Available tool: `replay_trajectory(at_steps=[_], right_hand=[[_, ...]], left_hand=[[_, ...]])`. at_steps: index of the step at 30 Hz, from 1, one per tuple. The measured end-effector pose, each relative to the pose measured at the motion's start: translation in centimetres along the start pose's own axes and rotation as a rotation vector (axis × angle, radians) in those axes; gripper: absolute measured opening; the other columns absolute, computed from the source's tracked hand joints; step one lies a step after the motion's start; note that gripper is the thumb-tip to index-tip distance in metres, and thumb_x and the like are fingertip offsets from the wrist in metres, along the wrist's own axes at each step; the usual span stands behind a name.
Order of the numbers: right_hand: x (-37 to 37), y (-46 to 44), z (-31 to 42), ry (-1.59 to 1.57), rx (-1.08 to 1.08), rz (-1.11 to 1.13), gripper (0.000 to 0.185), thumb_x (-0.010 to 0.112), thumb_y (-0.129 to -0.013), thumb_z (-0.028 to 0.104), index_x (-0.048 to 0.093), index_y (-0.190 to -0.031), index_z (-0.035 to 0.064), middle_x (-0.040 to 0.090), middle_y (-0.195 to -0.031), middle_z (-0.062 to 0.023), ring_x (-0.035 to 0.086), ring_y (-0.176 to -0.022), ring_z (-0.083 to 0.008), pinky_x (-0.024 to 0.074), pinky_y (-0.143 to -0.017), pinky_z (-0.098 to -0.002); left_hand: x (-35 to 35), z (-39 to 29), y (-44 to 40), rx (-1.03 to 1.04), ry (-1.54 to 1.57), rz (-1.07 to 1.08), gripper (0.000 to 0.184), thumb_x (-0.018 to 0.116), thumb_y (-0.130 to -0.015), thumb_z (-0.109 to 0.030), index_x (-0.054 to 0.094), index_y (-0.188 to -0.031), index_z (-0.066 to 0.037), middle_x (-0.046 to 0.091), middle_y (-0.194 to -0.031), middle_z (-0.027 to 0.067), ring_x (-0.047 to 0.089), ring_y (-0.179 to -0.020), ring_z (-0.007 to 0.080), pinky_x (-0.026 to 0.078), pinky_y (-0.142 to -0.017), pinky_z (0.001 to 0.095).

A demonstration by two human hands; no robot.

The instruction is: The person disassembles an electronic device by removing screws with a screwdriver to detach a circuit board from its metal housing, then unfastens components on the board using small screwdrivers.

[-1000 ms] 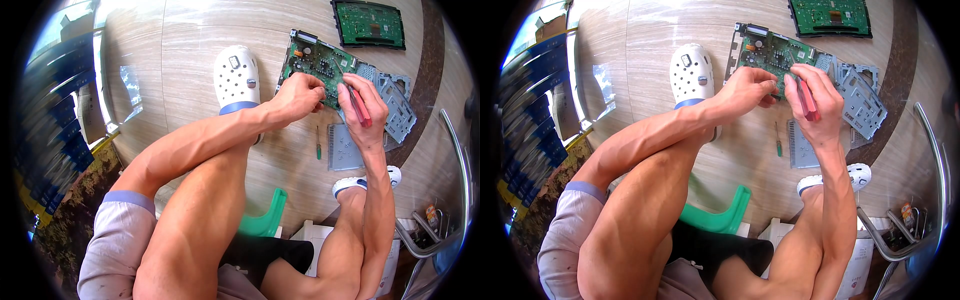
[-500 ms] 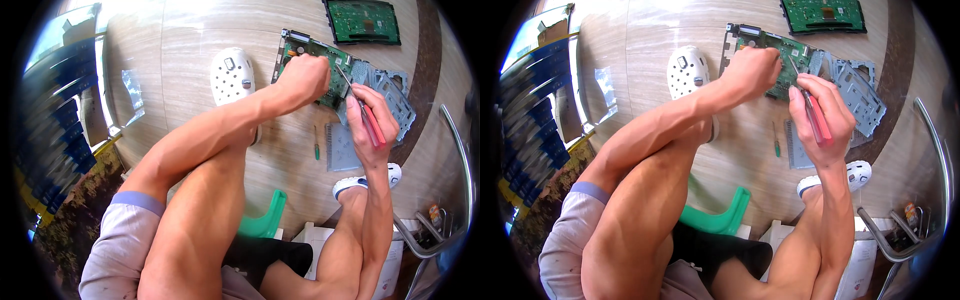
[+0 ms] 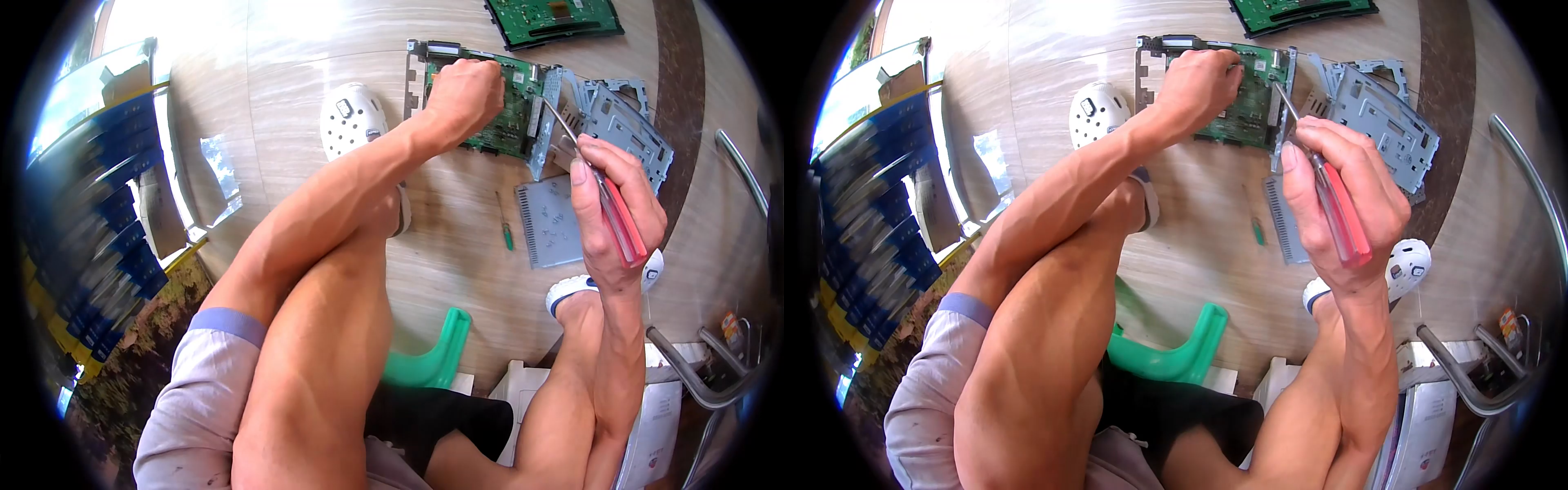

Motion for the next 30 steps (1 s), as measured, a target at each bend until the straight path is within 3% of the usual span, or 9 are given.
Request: replay_trajectory(at_steps=[10, 19, 25, 28, 30], right_hand=[[-0.5, 0.5, -0.1, 0.016, -0.006, 0.006, 0.018, 0.076, -0.083, -0.004, 0.071, -0.1, -0.0055, 0.074, -0.097, -0.0185, 0.073, -0.089, -0.0272, 0.0584, -0.08, -0.0346], [-0.1, 0.5, 0.0, 0.009, -0.006, 0.022, 0.018, 0.076, -0.083, -0.004, 0.071, -0.1, -0.0045, 0.074, -0.097, -0.0181, 0.074, -0.087, -0.0262, 0.0588, -0.078, -0.0336], [0.1, 0.5, 0.1, 0.019, -0.011, 0.032, 0.018, 0.076, -0.083, -0.003, 0.071, -0.1, -0.0044, 0.074, -0.098, -0.0176, 0.074, -0.087, -0.0259, 0.0588, -0.079, -0.0334], [0.2, 0.4, 0.2, 0.021, -0.017, 0.039, 0.018, 0.076, -0.083, -0.003, 0.071, -0.1, -0.0046, 0.074, -0.098, -0.0175, 0.074, -0.088, -0.026, 0.0588, -0.079, -0.0334], [0.2, 0.4, 0.3, 0.008, -0.01, 0.038, 0.019, 0.075, -0.083, -0.004, 0.071, -0.101, -0.0048, 0.074, -0.098, -0.0181, 0.074, -0.089, -0.0265, 0.0588, -0.08, -0.0338]], left_hand=[[0.3, 0.0, -0.4, 0.024, -0.093, 0.048, 0.028, 0.055, -0.093, -0.02, 0.072, -0.087, 0.002, 0.07, -0.084, 0.0248, 0.069, -0.083, 0.0448, 0.054, -0.084, 0.0522], [0.2, 0.0, -0.2, -0.011, -0.095, 0.026, 0.021, 0.054, -0.091, -0.015, 0.067, -0.091, 0.002, 0.072, -0.097, 0.0239, 0.069, -0.092, 0.0444, 0.054, -0.085, 0.0523], [0.0, 0.0, -0.2, -0.021, -0.094, 0.055, 0.024, 0.055, -0.091, -0.015, 0.068, -0.095, 0.004, 0.071, -0.098, 0.0267, 0.069, -0.088, 0.046, 0.055, -0.084, 0.0509], [-0.2, 0.4, -0.2, -0.103, 0.141, 0.028, 0.026, 0.056, -0.095, -0.017, 0.069, -0.099, 0.006, 0.073, -0.095, 0.0236, 0.073, -0.083, 0.039, 0.058, -0.078, 0.0463], [-0.6, 0.4, 0.5, -0.312, 0.629, 0.118, 0.028, 0.058, -0.097, -0.019, 0.068, -0.102, 0.007, 0.074, -0.095, 0.0196, 0.074, -0.082, 0.0322, 0.059, -0.076, 0.0419]])
Point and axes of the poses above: each hand's wrist, its own y-axis away from the middle knuckle, its own x-axis out of the palm, z = x × y, the point moved 5 cm from there along -y, towards the middle knuckle
